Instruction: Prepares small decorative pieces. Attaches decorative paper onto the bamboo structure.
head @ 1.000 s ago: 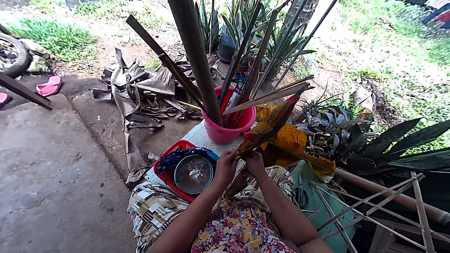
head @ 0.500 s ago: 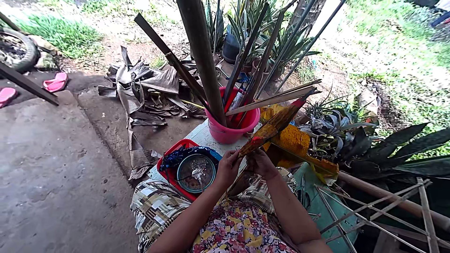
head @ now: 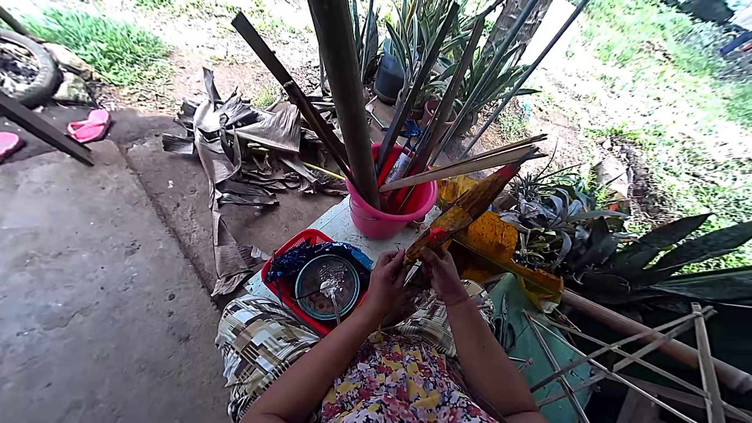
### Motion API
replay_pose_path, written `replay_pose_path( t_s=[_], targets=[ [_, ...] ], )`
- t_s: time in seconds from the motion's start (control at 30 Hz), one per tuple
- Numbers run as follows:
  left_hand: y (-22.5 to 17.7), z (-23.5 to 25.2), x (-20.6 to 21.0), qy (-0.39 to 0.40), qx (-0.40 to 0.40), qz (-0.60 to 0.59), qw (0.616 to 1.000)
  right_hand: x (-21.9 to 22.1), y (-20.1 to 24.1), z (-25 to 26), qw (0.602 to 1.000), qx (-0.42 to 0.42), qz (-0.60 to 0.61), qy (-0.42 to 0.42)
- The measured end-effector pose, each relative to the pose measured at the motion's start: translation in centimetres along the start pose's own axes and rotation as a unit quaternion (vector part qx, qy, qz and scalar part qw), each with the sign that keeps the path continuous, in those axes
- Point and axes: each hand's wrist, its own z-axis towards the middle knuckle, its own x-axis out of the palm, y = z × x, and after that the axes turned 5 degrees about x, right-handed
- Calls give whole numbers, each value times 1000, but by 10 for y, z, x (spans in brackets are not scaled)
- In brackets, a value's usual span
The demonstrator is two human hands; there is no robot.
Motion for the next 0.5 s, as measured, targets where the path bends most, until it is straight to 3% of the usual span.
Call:
replay_pose_path(
  t_s=[0.27,0.5],
  targets=[
    [2,-2,2,-47,29,-1,998,5,-2,-3,999,-10,30,-9],
    [8,-4,0,-89,7,-39,995,9,-4,-3,999,-11,46,7]
  ],
)
